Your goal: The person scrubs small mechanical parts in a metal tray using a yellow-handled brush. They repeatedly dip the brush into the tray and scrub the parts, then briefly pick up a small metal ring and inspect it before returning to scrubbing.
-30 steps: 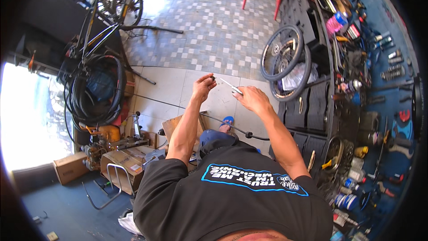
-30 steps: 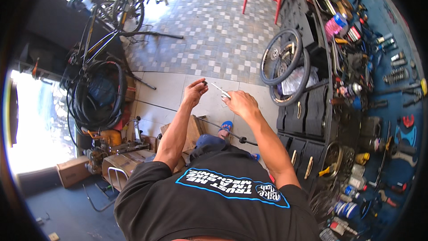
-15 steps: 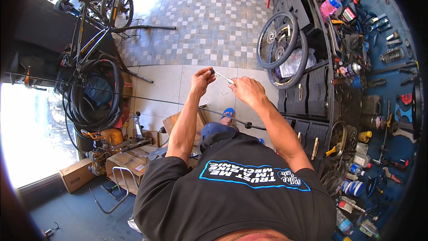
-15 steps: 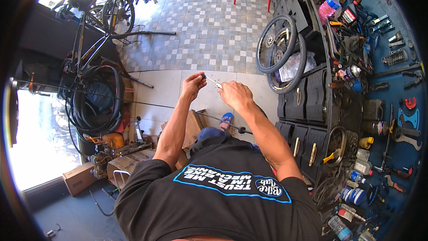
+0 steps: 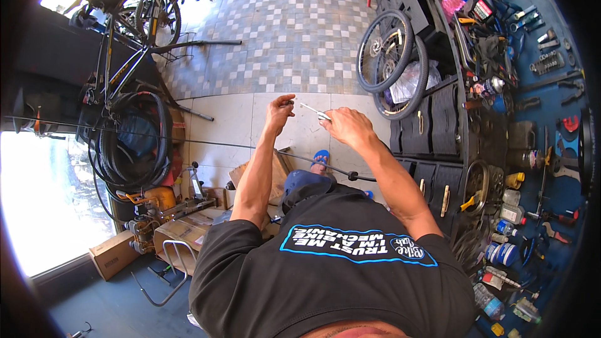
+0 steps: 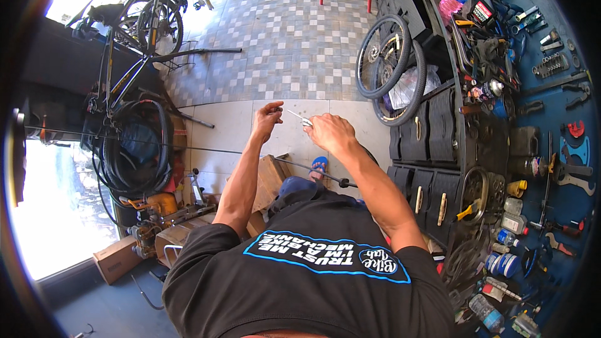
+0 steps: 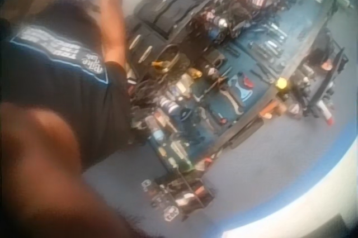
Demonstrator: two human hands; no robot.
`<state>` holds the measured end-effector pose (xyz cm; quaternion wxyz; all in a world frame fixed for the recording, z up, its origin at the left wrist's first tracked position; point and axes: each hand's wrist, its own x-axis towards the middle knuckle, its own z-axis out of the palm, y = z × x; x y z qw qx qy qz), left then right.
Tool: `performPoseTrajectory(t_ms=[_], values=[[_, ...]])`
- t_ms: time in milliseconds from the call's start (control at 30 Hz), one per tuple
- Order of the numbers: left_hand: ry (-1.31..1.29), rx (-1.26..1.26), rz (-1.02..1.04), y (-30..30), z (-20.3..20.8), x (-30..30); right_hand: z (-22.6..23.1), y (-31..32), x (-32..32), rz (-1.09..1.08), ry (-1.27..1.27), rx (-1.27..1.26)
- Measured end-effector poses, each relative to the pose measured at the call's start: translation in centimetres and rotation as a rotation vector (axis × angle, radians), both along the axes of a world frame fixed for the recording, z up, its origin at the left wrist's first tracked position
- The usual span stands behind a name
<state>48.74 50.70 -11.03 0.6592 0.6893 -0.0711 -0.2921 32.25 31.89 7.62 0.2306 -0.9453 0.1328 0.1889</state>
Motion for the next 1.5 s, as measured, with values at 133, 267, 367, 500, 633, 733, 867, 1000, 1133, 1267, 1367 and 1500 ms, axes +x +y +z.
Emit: performPoseTrajectory(t_ms=[133,267,367,500,633,733,867,1000,1133,1267,1367,1500], values=[[-0.239,0.212,0.033,0.0,0.2,-0.1,0.2,0.0,-0.1,0.006,0.003,0.02],[-0.484,0.411,-0.033,-1.3,1.8,-1.1,1.2,0.4,0.2,0.02,0.014,0.072],[-0.635,0.464,-0.049,-1.6,2.4,-1.7,0.7,0.7,0.5,0.013,0.008,-0.002],[-0.676,0.453,-0.051,-1.2,2.1,-1.8,0.7,0.5,0.1,0.01,-0.017,0.019],[-0.67,0.483,-0.093,-1.9,2.7,-2.6,0.2,-0.3,-1.0,-0.041,0.002,0.012],[-0.527,0.457,-0.105,-3.0,3.2,-3.6,0.0,-1.5,-3.2,-0.124,-0.013,0.062],[-0.021,-0.002,-0.067,-4.8,3.2,-5.5,-3.4,-5.3,-10.1,-0.288,-0.154,0.095],[0.24,-0.274,-0.149,-9.5,7.7,-10.8,-9.1,-11.2,-20.0,-0.554,-0.318,0.046],[0.457,-0.538,-0.365,-14.0,11.8,-16.0,-13.1,-15.6,-30.0,-0.8,-0.63,-0.104],[0.673,-0.752,-0.583,-17.8,14.1,-21.0,-12.0,-16.7,-34.7,-0.991,-0.65,-0.073],[0.794,-0.859,-0.707,-21.1,14.9,-24.7,-12.7,-16.2,-36.9,-1.057,-0.697,0.04],[0.862,-0.855,-0.772,-24.9,15.5,-28.9,-14.8,-15.3,-37.9,-1.118,-0.775,0.161]])
